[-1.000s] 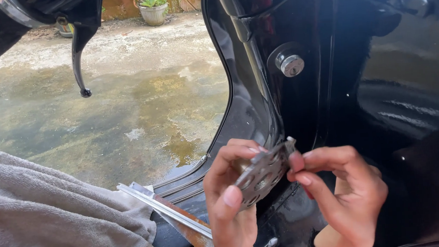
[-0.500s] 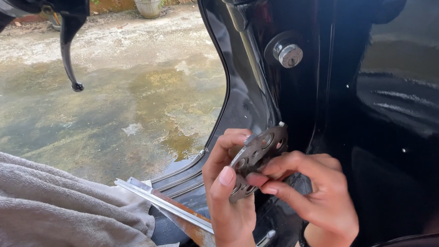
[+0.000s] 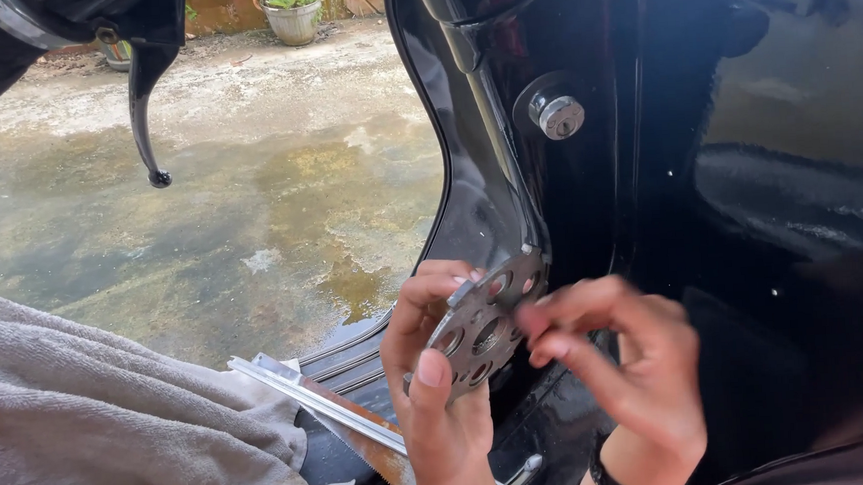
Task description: Cleaning a metal motorcycle hub using a small brush to remove dirt and grease.
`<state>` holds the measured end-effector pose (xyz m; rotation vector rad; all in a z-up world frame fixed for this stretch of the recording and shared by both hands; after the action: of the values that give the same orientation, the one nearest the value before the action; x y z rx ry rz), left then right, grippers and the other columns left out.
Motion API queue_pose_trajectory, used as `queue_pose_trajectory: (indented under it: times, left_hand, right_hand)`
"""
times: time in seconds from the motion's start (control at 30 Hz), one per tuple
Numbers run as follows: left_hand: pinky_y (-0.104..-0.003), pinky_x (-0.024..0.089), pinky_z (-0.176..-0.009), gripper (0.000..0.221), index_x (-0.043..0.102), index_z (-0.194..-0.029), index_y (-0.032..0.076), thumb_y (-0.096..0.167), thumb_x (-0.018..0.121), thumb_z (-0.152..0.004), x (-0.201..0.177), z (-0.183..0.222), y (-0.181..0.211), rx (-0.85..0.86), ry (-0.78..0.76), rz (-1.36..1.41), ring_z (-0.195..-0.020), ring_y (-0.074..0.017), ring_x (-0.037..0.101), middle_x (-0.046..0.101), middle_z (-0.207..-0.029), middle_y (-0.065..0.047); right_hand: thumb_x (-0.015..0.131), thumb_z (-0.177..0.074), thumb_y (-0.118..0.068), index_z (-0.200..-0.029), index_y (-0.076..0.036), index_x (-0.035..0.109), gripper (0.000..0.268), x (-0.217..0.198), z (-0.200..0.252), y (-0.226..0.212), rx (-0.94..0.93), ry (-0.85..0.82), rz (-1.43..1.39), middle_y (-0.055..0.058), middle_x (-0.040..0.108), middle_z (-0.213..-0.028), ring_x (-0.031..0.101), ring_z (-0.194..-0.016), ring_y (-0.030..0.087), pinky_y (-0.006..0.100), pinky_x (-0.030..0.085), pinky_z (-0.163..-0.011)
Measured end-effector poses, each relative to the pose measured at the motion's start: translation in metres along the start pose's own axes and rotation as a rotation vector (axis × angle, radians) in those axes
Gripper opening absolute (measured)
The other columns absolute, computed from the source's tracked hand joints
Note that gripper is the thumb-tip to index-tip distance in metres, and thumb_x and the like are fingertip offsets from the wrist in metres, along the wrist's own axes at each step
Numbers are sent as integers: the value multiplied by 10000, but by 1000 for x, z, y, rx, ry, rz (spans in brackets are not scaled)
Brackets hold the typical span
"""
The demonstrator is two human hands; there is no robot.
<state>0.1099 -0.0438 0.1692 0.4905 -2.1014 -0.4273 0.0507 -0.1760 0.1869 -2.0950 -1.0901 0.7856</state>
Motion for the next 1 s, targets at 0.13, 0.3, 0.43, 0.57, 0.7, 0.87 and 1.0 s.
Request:
queue_pose_trajectory:
  times: [0.13, 0.3, 0.43, 0.57, 0.7, 0.87, 1.0]
  left_hand:
    - [-403, 430, -919, 568, 616, -1084, 38, 557, 731, -883, 0, 2, 4, -37, 39, -65, -1059, -263, 546, 541, -1120, -148]
    - [-387, 397, -883, 527, 608, -1096, 24, 516, 678, -920, -7, 2, 3, -3, 81, -70, -1017, -253, 532, 548, -1110, -137]
    - [-377, 389, -918, 496, 582, -1106, 16, 475, 669, -939, -9, 3, 6, 0, 84, -5, -1044, -248, 519, 533, -1111, -142]
    - [-422, 434, -944, 500, 565, -1157, 28, 478, 643, -952, -12, 7, 0, -47, 111, 193, -1120, -267, 549, 522, -1188, -139]
    - [-421, 432, -903, 493, 559, -1082, 28, 506, 578, -961, -8, 4, 4, -74, 113, 254, -1094, -270, 551, 534, -1158, -147]
    - [-430, 444, -939, 544, 544, -1114, 22, 542, 606, -968, -6, 4, 4, -67, 72, 215, -1117, -282, 547, 514, -1177, -147]
    - [-458, 436, -1020, 547, 536, -1222, 17, 525, 556, -1021, -9, 9, -3, -37, 82, 326, -1210, -293, 529, 512, -1275, -169]
  right_hand:
    - [712, -791, 120, -1037, 37, 622, 275, -3, 1, 6, 49, 124, -25, 118, 736, -824, 720, -624, 166, 214, 554, -555]
    - [772, -780, 15, -914, 14, 660, 174, 9, -2, 1, -54, -255, -99, 78, 783, -760, 758, -595, 132, 211, 591, -557]
    - [691, -758, 132, -941, 14, 639, 224, 5, -4, 7, 107, -41, -121, 112, 751, -674, 587, -428, 109, 191, 450, -366]
    - [729, -736, 98, -909, 16, 669, 201, 1, -3, 4, 30, -144, -67, 71, 740, -665, 691, -535, 114, 190, 509, -451]
    - [735, -693, 102, -882, 21, 683, 211, -1, 6, 10, 23, -104, -83, 102, 817, -833, 705, -545, 127, 216, 607, -549]
    - [769, -689, 69, -909, 23, 706, 234, -3, 5, 2, -3, -111, 8, 90, 819, -850, 700, -535, 115, 197, 593, -549]
    - [820, -689, -35, -845, -37, 736, 177, 3, 2, -7, -74, -281, 94, 3, 777, -691, 675, -500, 80, 186, 508, -497]
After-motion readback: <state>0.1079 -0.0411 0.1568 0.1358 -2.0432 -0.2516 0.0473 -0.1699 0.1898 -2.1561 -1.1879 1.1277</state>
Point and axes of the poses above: each hand's wrist, its own z-axis away from the middle knuckle, its own x-axis out of the palm, y = z × x, the point moved 2 cm from there along -z, towards the middle knuckle
